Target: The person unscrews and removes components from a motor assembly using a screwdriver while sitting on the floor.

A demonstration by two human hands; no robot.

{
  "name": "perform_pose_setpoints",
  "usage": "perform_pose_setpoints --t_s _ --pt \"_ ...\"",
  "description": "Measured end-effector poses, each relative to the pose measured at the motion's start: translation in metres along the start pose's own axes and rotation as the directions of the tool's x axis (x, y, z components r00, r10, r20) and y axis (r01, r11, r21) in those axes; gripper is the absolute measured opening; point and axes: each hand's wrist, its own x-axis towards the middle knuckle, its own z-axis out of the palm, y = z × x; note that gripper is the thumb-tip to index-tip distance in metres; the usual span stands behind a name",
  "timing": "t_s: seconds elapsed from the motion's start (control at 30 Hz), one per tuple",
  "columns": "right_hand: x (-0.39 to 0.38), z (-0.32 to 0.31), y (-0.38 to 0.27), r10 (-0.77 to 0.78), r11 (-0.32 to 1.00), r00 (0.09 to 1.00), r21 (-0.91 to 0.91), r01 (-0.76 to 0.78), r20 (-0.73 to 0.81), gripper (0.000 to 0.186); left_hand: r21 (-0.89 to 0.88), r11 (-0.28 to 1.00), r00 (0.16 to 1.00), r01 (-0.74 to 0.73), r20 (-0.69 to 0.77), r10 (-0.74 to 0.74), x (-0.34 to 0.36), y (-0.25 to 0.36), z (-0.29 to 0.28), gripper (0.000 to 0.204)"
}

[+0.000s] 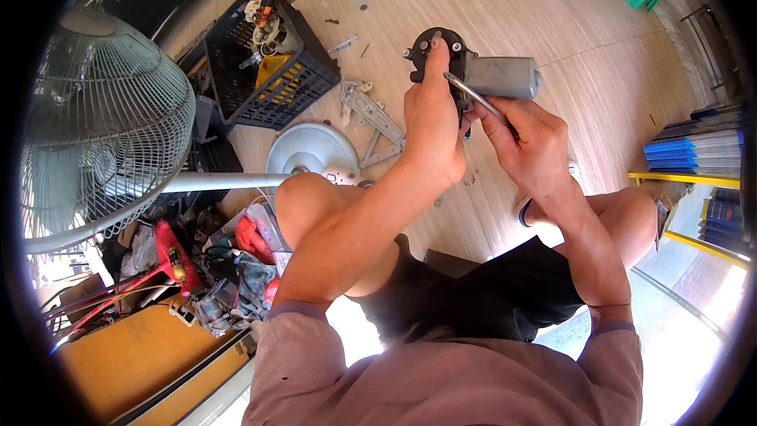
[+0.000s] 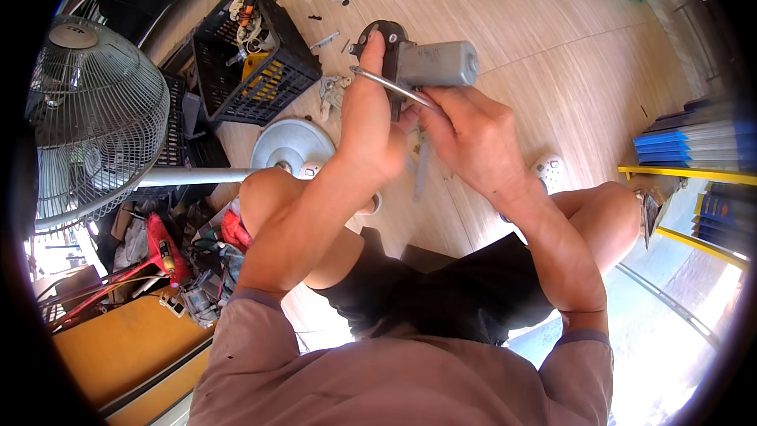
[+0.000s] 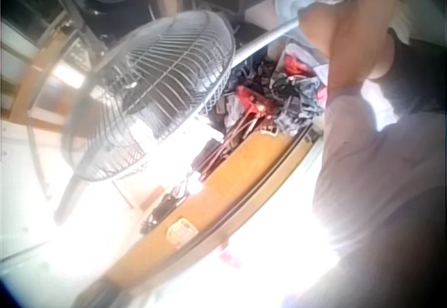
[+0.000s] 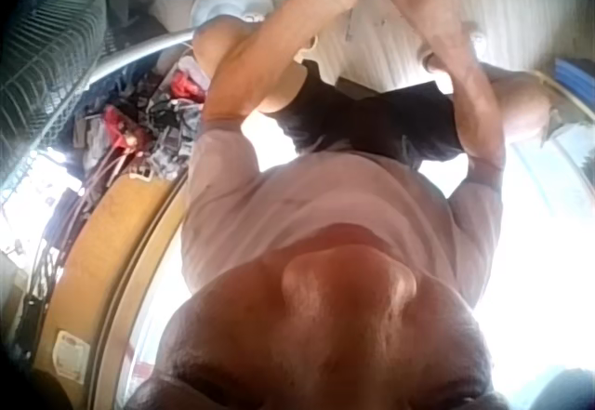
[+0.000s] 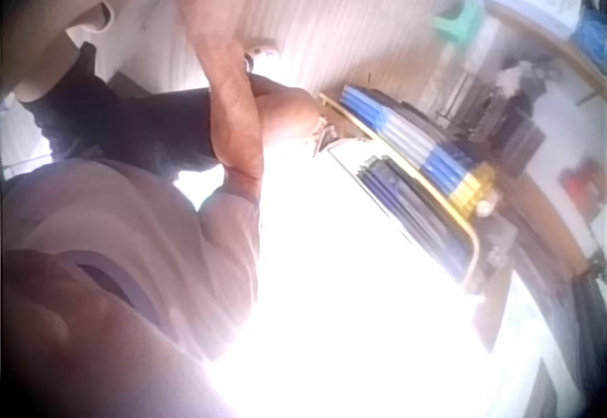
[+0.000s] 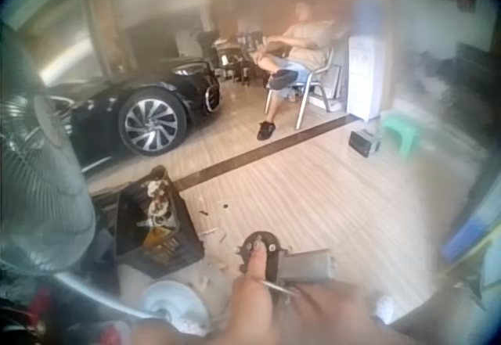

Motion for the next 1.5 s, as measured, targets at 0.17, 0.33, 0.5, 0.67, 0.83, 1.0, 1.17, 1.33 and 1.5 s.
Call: perform_pose_setpoints --t_s 0.17,0.33,0.5,0.67,0.83,1.0,1.17,1.33,1.5 --pt "0.003 -0.005 0.001 -0.028 0.999 1.0 -0.024 0.028 0.004 0.017 -0.088 0.993 0.994 0.08 0.084 -0.072 0.004 -0.002 -0.002 0.032" --pt "0.006 -0.011 0.001 -0.089 0.996 0.995 -0.033 0.088 -0.036 0.018 -0.127 0.989 0.994 0.082 0.075 -0.073 0.0 0.002 0.004 0.031" --pt "0.005 -0.038 0.01 -0.221 0.973 0.974 -0.078 0.217 -0.044 0.025 -0.061 0.994 0.992 0.094 0.093 -0.088 0.004 0.0 -0.004 0.038" --pt "0.024 -0.062 -0.011 0.062 0.98 0.996 0.191 -0.048 -0.068 0.051 0.008 0.989 0.988 0.149 0.035 -0.149 -0.001 -0.001 -0.004 0.038" --pt "0.026 -0.058 0.004 -0.12 0.982 0.966 0.169 0.082 0.229 0.053 0.046 0.973 0.967 0.224 0.113 -0.228 0.001 -0.008 -0.011 0.03" --pt "0.025 -0.06 -0.001 -0.058 0.983 0.975 0.183 0.018 0.214 0.044 0.053 0.973 0.964 0.225 0.135 -0.23 -0.003 -0.004 -0.01 0.031" --pt "0.027 -0.068 -0.004 -0.033 0.991 0.991 0.136 0.015 0.132 0.041 -0.044 0.959 0.893 0.279 0.379 -0.242 0.004 0.002 -0.01 0.043" --pt "0.029 -0.091 -0.013 0.104 0.994 0.992 -0.032 -0.102 0.074 0.04 0.244 0.952 0.906 0.186 0.332 -0.262 -0.001 0.007 -0.003 0.058" --pt "0.028 -0.102 -0.013 0.14 0.989 0.989 0.054 -0.137 -0.051 0.04 0.533 0.736 0.882 -0.418 0.431 0.189 0.01 -0.007 -0.019 0.057"
